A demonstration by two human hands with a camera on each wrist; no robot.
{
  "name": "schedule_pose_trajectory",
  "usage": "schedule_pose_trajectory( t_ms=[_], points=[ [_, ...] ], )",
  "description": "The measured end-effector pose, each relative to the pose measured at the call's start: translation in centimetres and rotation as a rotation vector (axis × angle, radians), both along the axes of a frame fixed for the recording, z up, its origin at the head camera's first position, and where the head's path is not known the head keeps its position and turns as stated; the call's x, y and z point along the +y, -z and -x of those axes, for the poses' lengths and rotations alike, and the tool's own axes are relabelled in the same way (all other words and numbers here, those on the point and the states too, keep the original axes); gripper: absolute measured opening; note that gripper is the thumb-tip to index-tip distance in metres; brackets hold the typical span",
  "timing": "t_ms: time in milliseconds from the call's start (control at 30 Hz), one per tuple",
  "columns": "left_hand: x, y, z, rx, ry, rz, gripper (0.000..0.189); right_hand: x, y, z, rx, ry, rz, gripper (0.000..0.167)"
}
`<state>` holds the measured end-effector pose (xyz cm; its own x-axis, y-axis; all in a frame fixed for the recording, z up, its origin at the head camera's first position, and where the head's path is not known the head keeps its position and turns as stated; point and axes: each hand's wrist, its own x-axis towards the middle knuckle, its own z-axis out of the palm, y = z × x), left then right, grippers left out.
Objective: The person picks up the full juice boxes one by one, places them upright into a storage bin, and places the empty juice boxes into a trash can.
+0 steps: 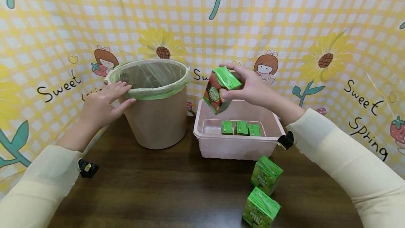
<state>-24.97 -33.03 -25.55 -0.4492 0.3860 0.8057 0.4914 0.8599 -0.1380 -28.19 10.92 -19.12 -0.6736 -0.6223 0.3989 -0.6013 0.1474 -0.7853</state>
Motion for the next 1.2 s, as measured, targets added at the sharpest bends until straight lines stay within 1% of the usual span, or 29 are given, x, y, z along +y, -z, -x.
schedule_pose_trajectory(
  t_ms=[167,333,667,967,1067,1200],
  points=[
    [-0.1,-0.3,-0.1,0.013,0.023,0.006,0.051,-2.1,-1.1,0.8,-0.002,-0.039,0.039,0.075],
    [0.0,-0.4,-0.2,0.018,0.026,0.014,0.05,-3.9,-2.0,1.6,0.019,-0.048,0.062,0.076],
    [0.1,-0.4,-0.3,0.005,0.022,-0.007,0.051,-7.0,-3.5,3.2,0.057,-0.003,0.124,0.074],
    [0.0,-0.3,-0.2,0.018,0.041,-0.01,0.05,-10.5,-4.1,4.8,0.017,0.009,0.217,0.078],
    [0.0,-0.3,-0.2,0.018,0.041,-0.011,0.05,-11.5,-4.1,5.1,0.007,0.019,0.239,0.078],
    [0.0,-0.4,-0.1,0.032,0.048,-0.019,0.049,-12.6,-4.2,5.5,-0.031,0.037,0.267,0.078]
  ],
)
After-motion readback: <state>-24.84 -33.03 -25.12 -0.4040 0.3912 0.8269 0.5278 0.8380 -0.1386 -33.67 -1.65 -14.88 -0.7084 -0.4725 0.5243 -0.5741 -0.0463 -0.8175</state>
